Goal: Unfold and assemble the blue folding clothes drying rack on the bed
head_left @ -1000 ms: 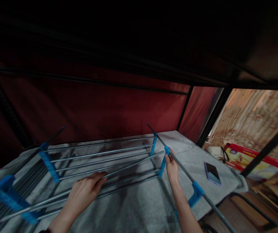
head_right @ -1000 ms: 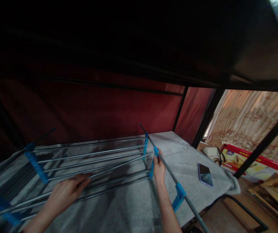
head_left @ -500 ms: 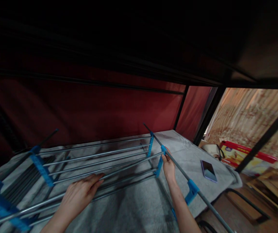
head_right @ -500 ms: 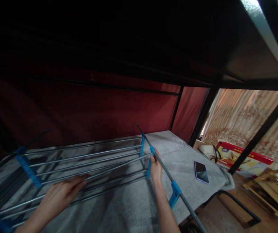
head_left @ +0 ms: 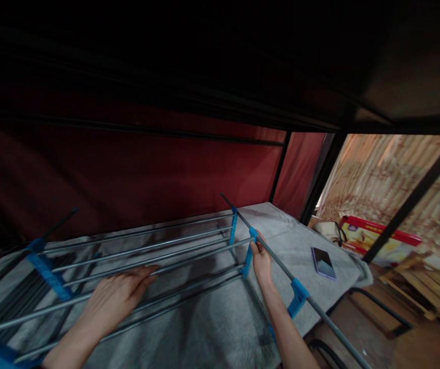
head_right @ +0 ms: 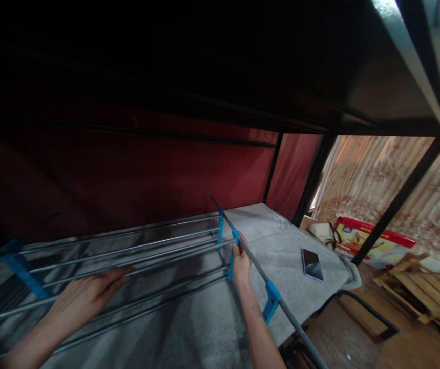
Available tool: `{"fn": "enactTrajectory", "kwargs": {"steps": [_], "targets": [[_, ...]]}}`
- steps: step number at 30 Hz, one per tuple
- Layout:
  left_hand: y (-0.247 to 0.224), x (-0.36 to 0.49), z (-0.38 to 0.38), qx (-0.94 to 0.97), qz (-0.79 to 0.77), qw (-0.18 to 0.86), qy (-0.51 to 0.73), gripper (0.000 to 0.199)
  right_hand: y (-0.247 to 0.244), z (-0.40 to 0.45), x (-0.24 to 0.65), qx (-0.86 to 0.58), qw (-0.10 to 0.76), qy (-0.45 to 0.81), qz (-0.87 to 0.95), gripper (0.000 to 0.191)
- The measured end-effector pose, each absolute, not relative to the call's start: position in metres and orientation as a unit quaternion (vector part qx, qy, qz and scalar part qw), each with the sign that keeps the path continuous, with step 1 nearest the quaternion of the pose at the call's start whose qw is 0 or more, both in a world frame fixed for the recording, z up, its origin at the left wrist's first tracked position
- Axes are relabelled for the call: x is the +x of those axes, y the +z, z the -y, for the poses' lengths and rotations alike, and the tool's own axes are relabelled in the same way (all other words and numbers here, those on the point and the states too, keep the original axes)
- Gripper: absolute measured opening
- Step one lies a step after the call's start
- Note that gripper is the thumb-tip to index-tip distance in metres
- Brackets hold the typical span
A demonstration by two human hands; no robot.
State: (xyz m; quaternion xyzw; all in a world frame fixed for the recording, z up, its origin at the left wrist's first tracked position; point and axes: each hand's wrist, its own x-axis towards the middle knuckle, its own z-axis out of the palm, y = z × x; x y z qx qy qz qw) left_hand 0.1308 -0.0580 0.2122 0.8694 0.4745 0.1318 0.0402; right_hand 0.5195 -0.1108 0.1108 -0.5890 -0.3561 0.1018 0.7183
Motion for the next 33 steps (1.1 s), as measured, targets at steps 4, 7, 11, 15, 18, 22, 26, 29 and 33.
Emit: {"fn": "enactTrajectory", "kwargs": {"steps": [4,7,11,15,18,22,26,29,33], "targets": [[0.208,0.133,0.056,0.872,-0.471,0.014,0.131,0.055,0.115,0.109,0.516,-0.593,0.710,0.107,0.364,0.058],[0.208,0.136,0.063,0.872,-0.472,-0.006,0.131,0.051,0.108,0.117,0.499,-0.624,0.698,0.071,0.343,0.060],[0.215,0.143,0.085,0.877,-0.464,-0.026,0.123,0.040,0.097,0.150,0.452,-0.645,0.652,-0.061,0.393,0.055],[0.224,0.148,0.094,0.888,-0.442,-0.030,0.123,0.028,0.117,0.163,0.419,-0.584,0.535,-0.162,0.588,0.048],[0.230,0.146,0.093,0.888,-0.445,-0.015,0.119,0.025,0.138,0.145,0.404,-0.506,0.418,-0.163,0.736,0.046],[0.236,0.144,0.091,0.890,-0.447,0.000,0.089,0.021,0.147,0.117,0.399,-0.475,0.347,-0.182,0.788,0.043],[0.238,0.146,0.084,0.899,-0.434,-0.021,0.055,0.022,0.145,0.101,0.402,-0.467,0.328,-0.205,0.795,0.038],[0.246,0.149,0.080,0.905,-0.423,-0.030,0.021,0.021,0.146,0.094,0.402,-0.442,0.307,-0.212,0.816,0.040],[0.273,0.128,0.073,0.913,-0.406,-0.032,0.037,0.034,0.146,0.090,0.404,-0.421,0.295,-0.191,0.836,0.049]]}}
